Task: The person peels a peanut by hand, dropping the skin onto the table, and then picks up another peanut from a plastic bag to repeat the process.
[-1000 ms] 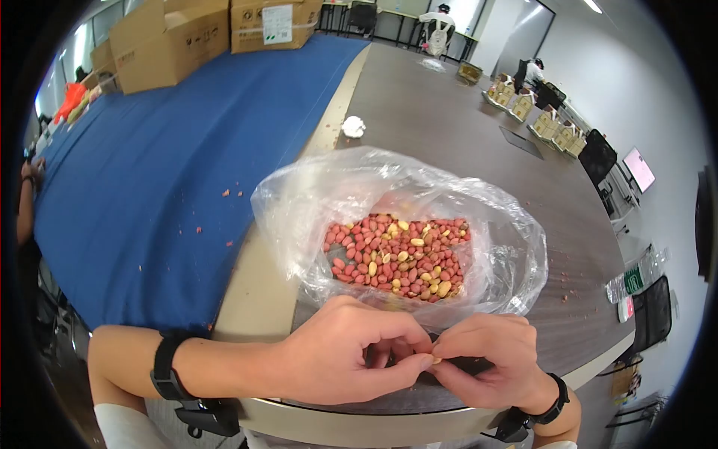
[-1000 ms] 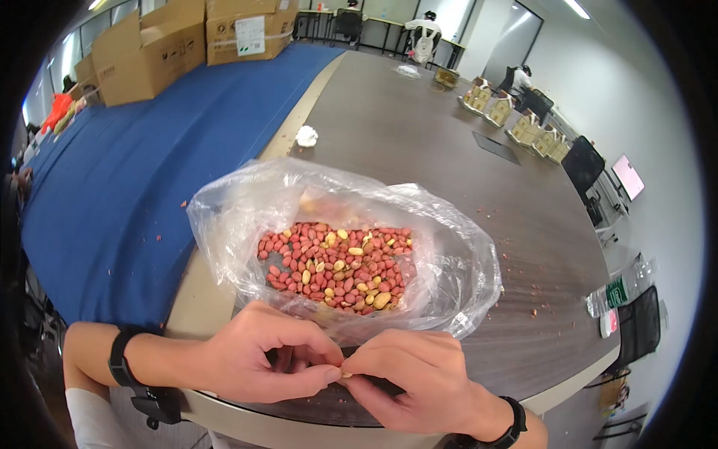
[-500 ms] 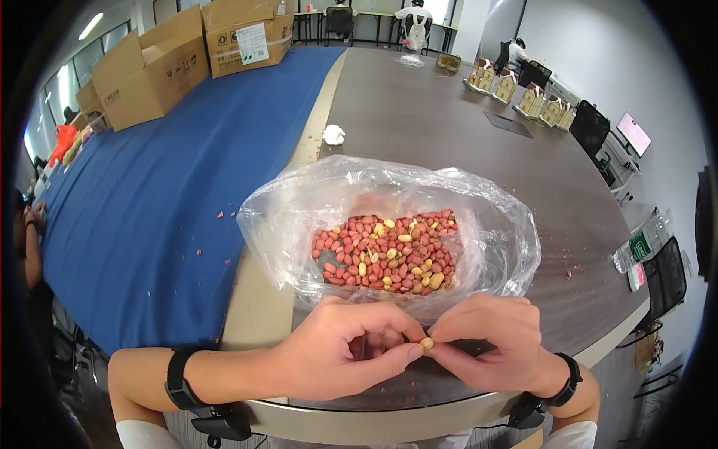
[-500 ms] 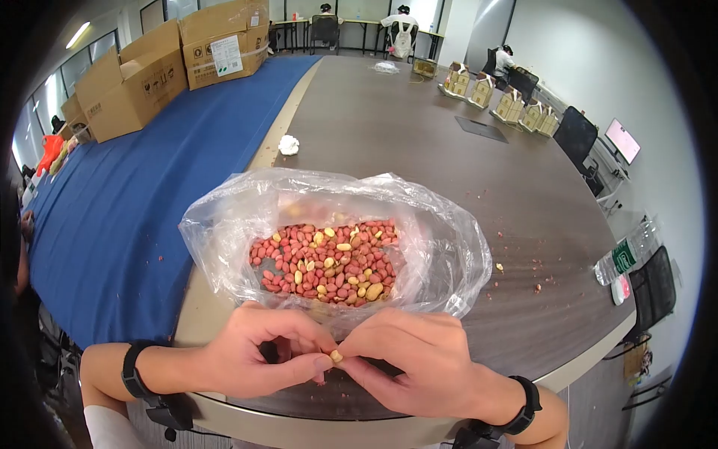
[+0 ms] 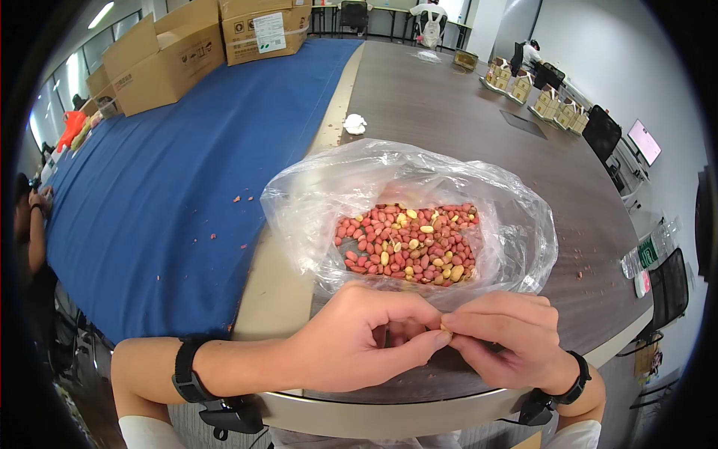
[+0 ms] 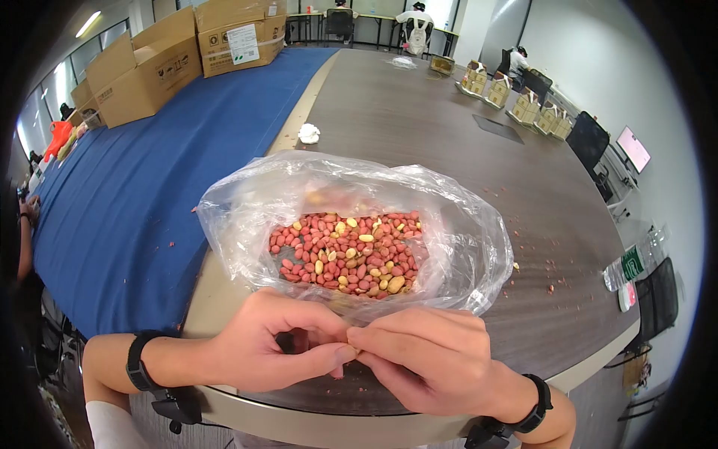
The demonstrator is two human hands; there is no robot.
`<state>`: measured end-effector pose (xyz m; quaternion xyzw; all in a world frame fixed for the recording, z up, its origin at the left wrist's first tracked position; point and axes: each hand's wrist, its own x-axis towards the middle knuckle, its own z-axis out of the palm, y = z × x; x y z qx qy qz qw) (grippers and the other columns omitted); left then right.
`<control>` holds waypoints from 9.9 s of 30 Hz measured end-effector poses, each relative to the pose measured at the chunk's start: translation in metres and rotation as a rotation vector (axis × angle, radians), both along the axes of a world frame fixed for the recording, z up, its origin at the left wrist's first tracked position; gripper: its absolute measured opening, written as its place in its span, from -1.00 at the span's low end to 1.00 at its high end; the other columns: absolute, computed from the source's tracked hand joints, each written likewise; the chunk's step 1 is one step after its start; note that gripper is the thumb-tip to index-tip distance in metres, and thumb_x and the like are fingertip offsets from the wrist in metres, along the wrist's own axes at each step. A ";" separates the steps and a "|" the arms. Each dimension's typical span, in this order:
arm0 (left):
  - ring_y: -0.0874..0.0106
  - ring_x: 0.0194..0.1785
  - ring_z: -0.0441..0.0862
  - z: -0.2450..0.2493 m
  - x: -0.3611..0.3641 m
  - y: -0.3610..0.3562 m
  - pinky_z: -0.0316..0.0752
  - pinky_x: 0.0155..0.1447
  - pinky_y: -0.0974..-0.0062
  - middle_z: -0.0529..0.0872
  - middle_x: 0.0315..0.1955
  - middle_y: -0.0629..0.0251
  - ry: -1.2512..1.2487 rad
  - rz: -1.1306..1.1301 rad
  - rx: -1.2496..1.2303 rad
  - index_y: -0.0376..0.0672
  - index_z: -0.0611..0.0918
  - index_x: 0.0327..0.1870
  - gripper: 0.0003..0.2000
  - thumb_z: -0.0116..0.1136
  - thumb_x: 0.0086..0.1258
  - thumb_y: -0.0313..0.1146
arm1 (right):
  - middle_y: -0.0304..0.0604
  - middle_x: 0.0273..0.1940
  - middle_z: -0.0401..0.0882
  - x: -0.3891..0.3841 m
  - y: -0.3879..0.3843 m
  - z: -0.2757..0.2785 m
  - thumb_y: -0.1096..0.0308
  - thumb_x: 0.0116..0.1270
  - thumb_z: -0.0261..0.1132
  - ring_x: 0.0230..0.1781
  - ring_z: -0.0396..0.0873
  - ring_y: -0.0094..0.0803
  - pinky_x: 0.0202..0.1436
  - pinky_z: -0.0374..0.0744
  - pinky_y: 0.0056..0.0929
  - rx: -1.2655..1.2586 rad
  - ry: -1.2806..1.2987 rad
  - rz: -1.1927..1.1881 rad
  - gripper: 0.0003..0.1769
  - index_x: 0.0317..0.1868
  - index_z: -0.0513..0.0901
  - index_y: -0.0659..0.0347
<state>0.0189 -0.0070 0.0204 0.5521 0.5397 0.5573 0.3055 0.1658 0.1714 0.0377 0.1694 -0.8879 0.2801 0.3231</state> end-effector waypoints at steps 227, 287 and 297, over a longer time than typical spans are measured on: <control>0.44 -0.48 0.69 -0.011 -0.001 0.003 0.60 -0.38 0.50 0.70 -0.51 0.40 0.402 0.004 0.111 -0.09 0.75 -0.20 -0.85 0.49 0.26 -0.38 | 0.10 0.16 0.47 -0.013 0.020 0.005 0.51 0.09 0.29 0.40 0.21 0.31 0.49 0.05 0.42 0.509 -0.347 -0.682 -0.53 0.09 0.66 0.27; 0.29 -0.40 0.70 -0.018 0.002 0.002 0.59 -0.36 0.38 0.75 -0.41 0.36 0.508 -0.044 0.115 -0.07 0.68 -0.16 -0.89 0.35 0.38 -0.34 | 0.00 0.01 0.58 -0.024 0.039 -0.010 0.53 0.23 0.37 0.12 0.45 0.03 0.27 0.41 -0.11 0.392 -0.284 -0.571 -0.72 -0.02 0.71 0.19; 0.29 -0.41 0.70 -0.016 0.002 0.002 0.59 -0.36 0.39 0.75 -0.40 0.37 0.510 -0.061 0.109 -0.07 0.68 -0.15 -0.88 0.36 0.37 -0.34 | 0.01 0.00 0.59 -0.023 0.041 -0.012 0.52 0.19 0.38 0.11 0.45 0.06 0.26 0.39 -0.07 0.333 -0.297 -0.558 -0.66 0.01 0.70 0.19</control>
